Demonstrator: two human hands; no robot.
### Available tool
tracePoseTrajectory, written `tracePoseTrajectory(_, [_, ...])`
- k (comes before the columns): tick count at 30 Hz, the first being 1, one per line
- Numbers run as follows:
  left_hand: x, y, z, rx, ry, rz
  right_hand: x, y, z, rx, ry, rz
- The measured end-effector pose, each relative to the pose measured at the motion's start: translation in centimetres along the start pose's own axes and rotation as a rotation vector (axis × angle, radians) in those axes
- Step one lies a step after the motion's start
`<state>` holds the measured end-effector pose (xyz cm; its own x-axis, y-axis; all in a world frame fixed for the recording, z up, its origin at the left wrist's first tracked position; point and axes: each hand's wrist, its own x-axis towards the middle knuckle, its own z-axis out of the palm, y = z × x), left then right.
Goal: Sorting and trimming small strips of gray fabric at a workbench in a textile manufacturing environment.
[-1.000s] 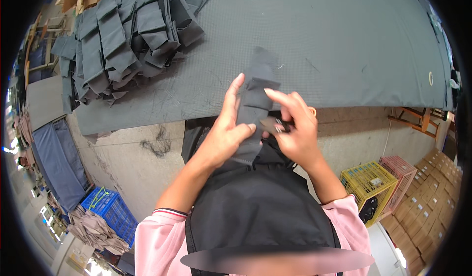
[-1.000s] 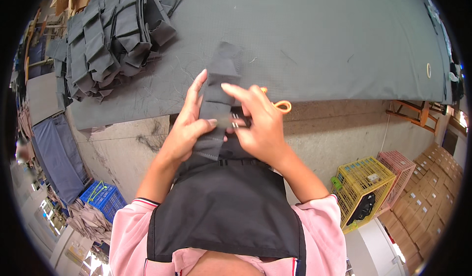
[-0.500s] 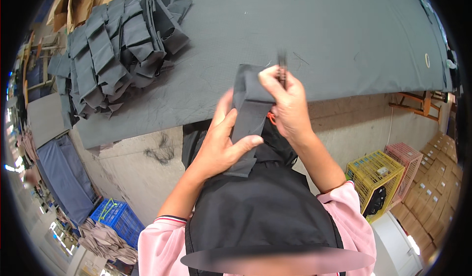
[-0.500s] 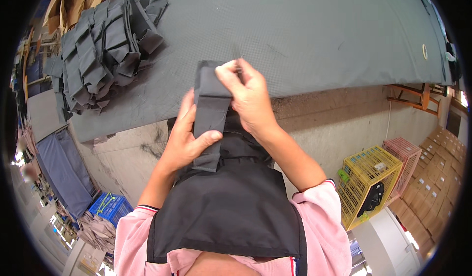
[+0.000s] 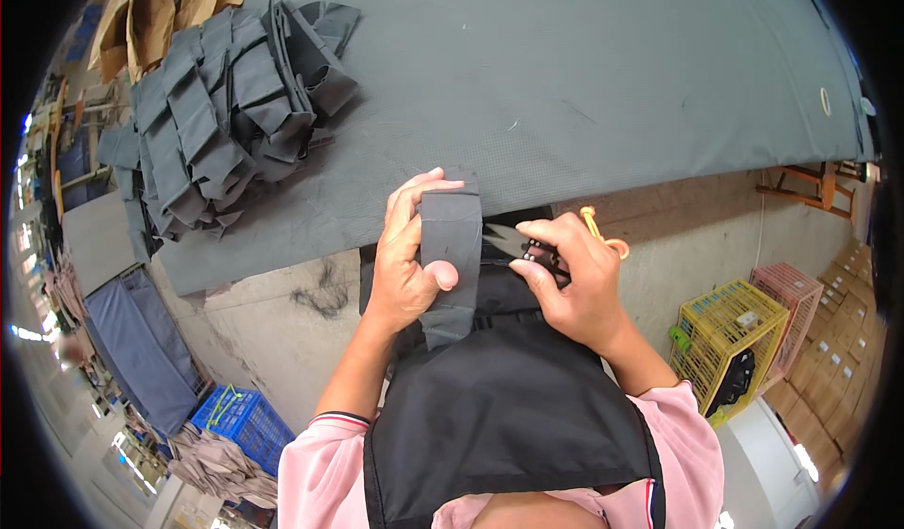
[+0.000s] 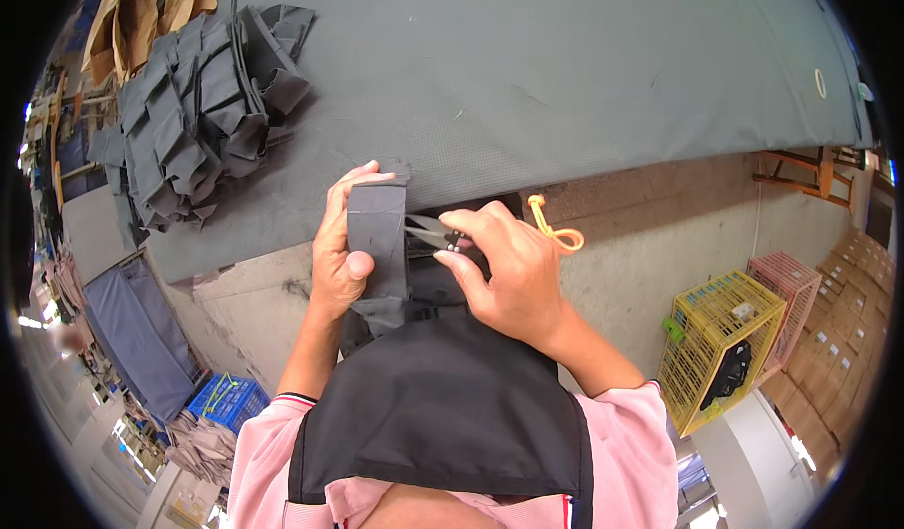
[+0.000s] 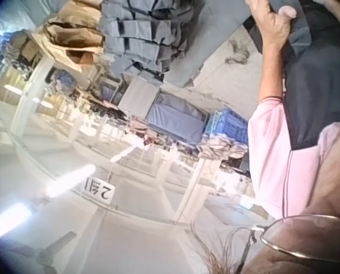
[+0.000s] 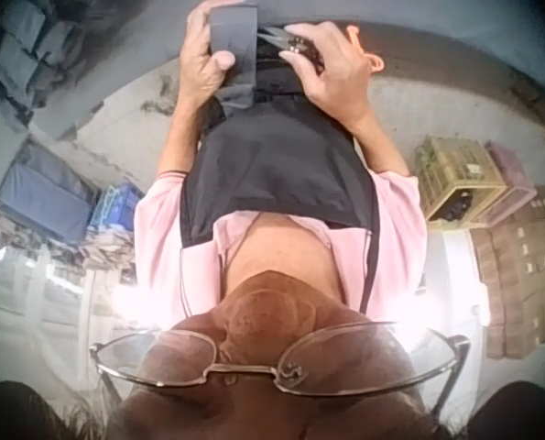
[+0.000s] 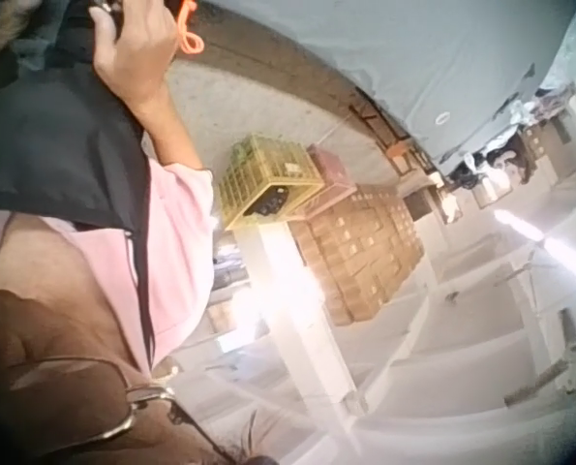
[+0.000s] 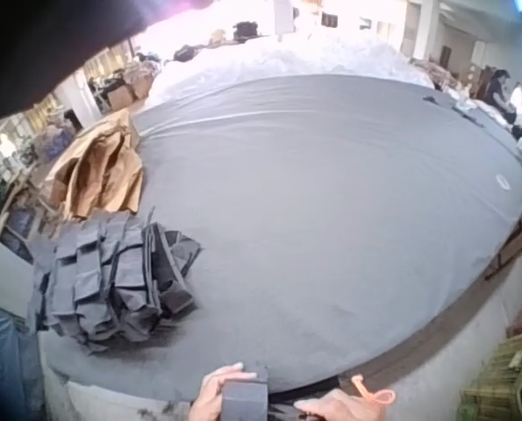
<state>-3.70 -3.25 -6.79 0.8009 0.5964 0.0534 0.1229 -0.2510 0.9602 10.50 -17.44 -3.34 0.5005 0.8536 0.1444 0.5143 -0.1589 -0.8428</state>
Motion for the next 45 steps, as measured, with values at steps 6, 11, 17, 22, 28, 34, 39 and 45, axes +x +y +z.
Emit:
tracePoseTrajectory(6, [-0.5, 0.4, 0.5, 0.059, -0.04, 0.045, -0.9, -0.1, 0.1, -0.016, 0.034, 0.044])
tracePoseTrajectory(11, [-1.6, 0.1, 0.5, 0.072, -0.044, 0.126, -1.9, -0.2, 0.2, -0.013, 0.075, -0.05])
tracePoseTrajectory(17, [-2.5, 0.7, 0.6, 0.085, -0.048, 0.144, -4.4, -1.7, -0.1, 0.123, 0.127, 0.1])
tracePoseTrajectory(22, [-3.0, 1.1, 0.6, 0.157, -0.097, 0.228, -5.4, -2.9, 0.2, 0.02, 0.107, 0.115])
tracePoseTrajectory(28, [-3.4, 2.1, 0.3, 0.152, -0.189, 0.264, -5.6, -4.2, 0.9, -0.025, 0.158, -0.003])
tracePoseTrajectory(34, [-4.4, 2.2, -0.5, 0.152, -0.193, 0.255, -6.7, -4.4, 0.7, -0.106, 0.191, -0.031])
tracePoseTrajectory(39, [-5.0, 2.2, -0.5, 0.162, -0.198, 0.259, -6.8, -4.1, 0.8, -0.106, 0.154, -0.03])
tracePoseTrajectory(45, [-5.0, 2.2, -0.8, 0.112, -0.241, 0.224, -6.8, -4.1, 0.9, -0.059, 0.14, -0.056])
